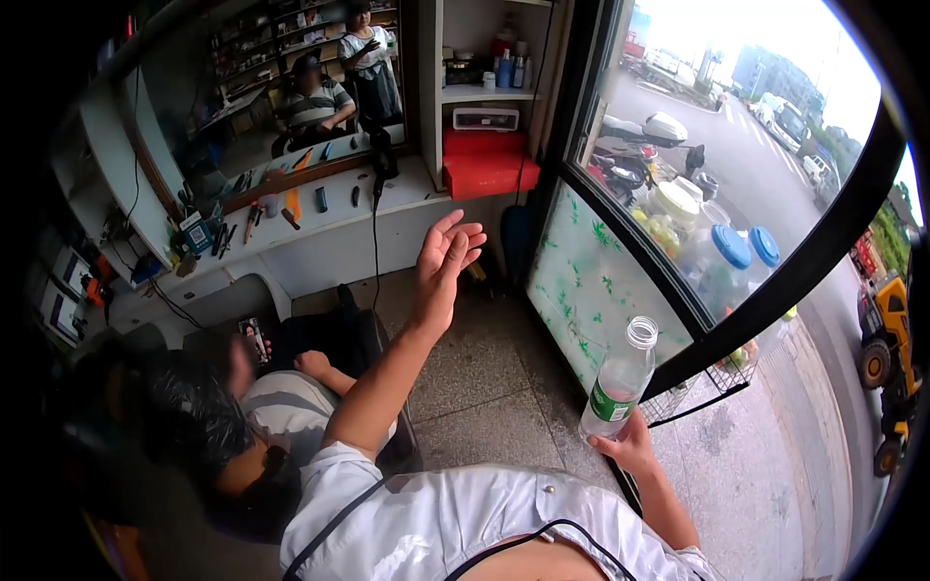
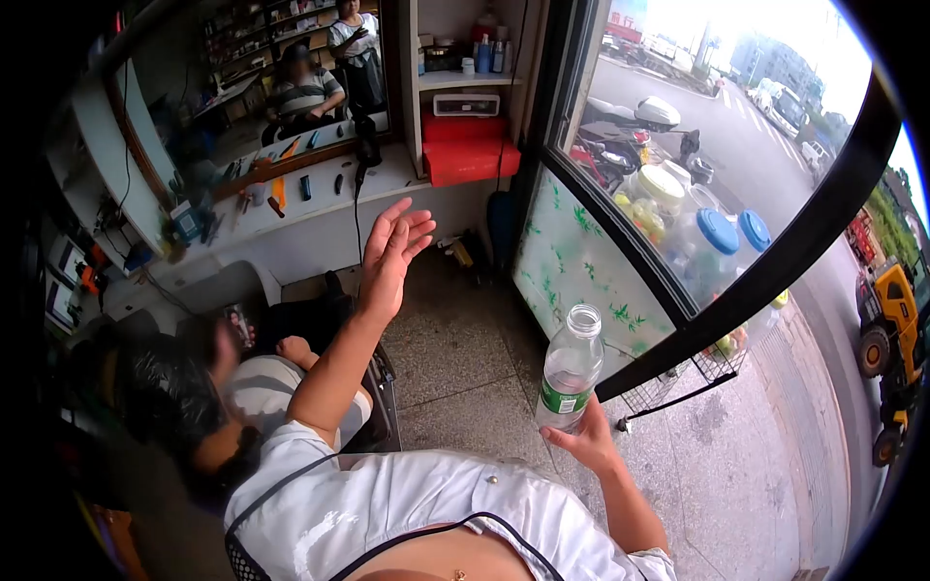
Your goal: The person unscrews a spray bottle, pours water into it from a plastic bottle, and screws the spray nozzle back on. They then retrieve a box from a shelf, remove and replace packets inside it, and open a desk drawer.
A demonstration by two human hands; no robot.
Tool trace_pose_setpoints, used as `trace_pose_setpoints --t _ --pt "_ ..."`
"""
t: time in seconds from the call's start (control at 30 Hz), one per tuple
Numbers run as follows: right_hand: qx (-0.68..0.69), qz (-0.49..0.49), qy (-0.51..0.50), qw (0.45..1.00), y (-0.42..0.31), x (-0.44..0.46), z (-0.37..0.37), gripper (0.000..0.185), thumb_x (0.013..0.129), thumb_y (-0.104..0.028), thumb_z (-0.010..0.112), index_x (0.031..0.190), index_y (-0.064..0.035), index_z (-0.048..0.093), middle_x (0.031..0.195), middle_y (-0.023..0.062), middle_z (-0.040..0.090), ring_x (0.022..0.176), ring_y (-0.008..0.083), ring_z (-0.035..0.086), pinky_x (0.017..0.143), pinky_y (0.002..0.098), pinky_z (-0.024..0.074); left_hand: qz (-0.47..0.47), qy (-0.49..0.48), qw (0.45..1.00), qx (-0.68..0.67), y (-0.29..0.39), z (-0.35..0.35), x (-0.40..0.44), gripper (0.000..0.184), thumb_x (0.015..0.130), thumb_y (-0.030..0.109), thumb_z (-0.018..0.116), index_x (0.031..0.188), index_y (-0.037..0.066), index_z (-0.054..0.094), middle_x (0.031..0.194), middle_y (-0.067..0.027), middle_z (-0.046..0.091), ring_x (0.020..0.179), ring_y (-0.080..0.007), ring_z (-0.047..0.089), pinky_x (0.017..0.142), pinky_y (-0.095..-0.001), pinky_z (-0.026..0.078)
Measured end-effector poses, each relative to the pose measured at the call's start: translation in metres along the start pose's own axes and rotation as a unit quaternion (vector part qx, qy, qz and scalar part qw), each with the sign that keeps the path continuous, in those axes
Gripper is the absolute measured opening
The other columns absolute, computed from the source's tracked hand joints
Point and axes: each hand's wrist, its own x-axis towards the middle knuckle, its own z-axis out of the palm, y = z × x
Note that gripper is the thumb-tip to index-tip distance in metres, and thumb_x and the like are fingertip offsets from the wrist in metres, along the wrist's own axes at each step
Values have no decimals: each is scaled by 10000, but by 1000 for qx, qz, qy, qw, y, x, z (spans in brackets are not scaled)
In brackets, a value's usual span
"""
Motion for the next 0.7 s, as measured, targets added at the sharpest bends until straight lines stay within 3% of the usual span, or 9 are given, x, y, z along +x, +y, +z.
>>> trace_pose_setpoints --t 0.2,0.23,0.33,0.4,0.47,0.53,0.63,0.67,0.7 --pt "15 -8 -18 1000 12 164 -72 801 627 -142 815 1264 -28 343 1154 60 511 1080 161 486 943 321 368 143 143 964 171 -1 -62 186 394 926 288 484 1223 38 418 1102 -85 540 1001 -149 532 878 -284 410" --pt "-47 -97 -32 994 -36 255 -117 800 626 -136 815 1264 -28 344 1151 58 512 1073 159 492 938 319 374 258 147 943 151 32 -41 279 384 925 280 486 1216 37 426 1109 -85 538 997 -149 532 874 -278 410" --pt "-39 -99 -64 992 -2 287 -120 780 624 -124 814 1250 -24 360 1140 57 518 1054 154 506 922 312 390 283 162 908 264 34 -59 336 362 919 247 503 1197 23 443 1116 -91 540 994 -158 532 873 -270 413" --pt "-16 -98 -70 993 2 336 -130 764 620 -118 815 1237 -26 373 1136 61 519 1057 159 505 922 316 390 349 158 832 401 57 -61 396 381 909 245 524 1198 11 442 1106 -103 545 1004 -176 533 876 -282 424" --pt "20 -98 -70 993 4 393 -141 740 616 -114 817 1216 -29 392 1129 62 522 1049 165 512 914 319 398 420 162 733 510 88 -75 460 439 869 294 576 1180 5 463 1053 -152 581 961 -220 576 776 -319 481" --pt "32 -104 -75 991 -5 443 -140 728 617 -113 817 1206 -30 398 1123 61 525 1050 170 512 905 322 405 452 184 633 601 123 -91 516 495 851 390 570 1171 23 486 1074 -152 587 955 -258 585 795 -353 472" --pt "40 -94 -96 990 -12 503 -133 723 619 -119 818 1201 -28 398 1118 62 526 1038 170 519 898 323 412 496 221 520 660 174 -104 572 470 829 358 615 1157 38 508 1040 -121 600 957 -203 583 798 -319 475" --pt "29 -92 -107 990 -9 521 -129 726 620 -113 816 1204 -26 393 1115 64 528 1033 171 522 896 325 415 418 302 582 628 185 -76 571 357 870 281 554 1156 69 524 998 -135 621 899 -262 601 759 -373 483" --pt "19 -91 -117 989 -6 540 -124 729 621 -106 814 1208 -24 388 1112 65 529 1028 173 526 894 327 419 415 321 574 628 197 -82 590 349 880 290 540 1139 58 523 972 -112 629 884 -249 606 712 -383 479"
